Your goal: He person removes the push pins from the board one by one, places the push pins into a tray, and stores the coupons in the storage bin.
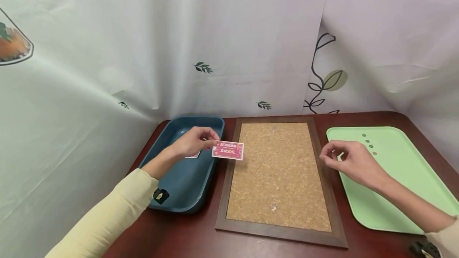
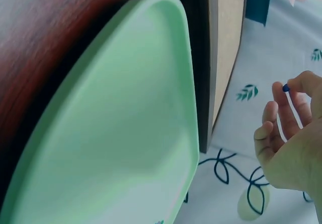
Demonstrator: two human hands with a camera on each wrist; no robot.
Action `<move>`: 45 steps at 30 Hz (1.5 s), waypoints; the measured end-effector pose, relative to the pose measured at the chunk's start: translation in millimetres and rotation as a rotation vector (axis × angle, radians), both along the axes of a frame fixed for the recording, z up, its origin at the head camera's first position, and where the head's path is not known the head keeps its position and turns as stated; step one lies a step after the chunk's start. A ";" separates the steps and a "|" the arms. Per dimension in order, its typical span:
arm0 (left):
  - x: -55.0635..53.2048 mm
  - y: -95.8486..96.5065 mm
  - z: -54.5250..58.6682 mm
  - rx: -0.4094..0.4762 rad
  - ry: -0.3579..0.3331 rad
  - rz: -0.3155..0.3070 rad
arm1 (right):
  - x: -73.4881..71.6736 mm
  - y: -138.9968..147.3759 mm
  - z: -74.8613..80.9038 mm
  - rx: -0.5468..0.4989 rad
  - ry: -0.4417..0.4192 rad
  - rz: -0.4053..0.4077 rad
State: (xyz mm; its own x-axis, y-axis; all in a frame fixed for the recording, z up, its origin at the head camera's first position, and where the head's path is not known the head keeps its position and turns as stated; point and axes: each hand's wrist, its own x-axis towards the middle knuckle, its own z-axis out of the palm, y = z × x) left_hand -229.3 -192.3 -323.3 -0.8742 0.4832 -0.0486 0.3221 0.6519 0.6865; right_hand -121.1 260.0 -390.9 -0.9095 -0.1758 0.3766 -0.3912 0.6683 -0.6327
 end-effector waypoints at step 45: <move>-36.7 -110.9 -20.2 -0.108 -0.090 0.249 | 6.9 102.1 -36.0 0.113 -0.020 -0.228</move>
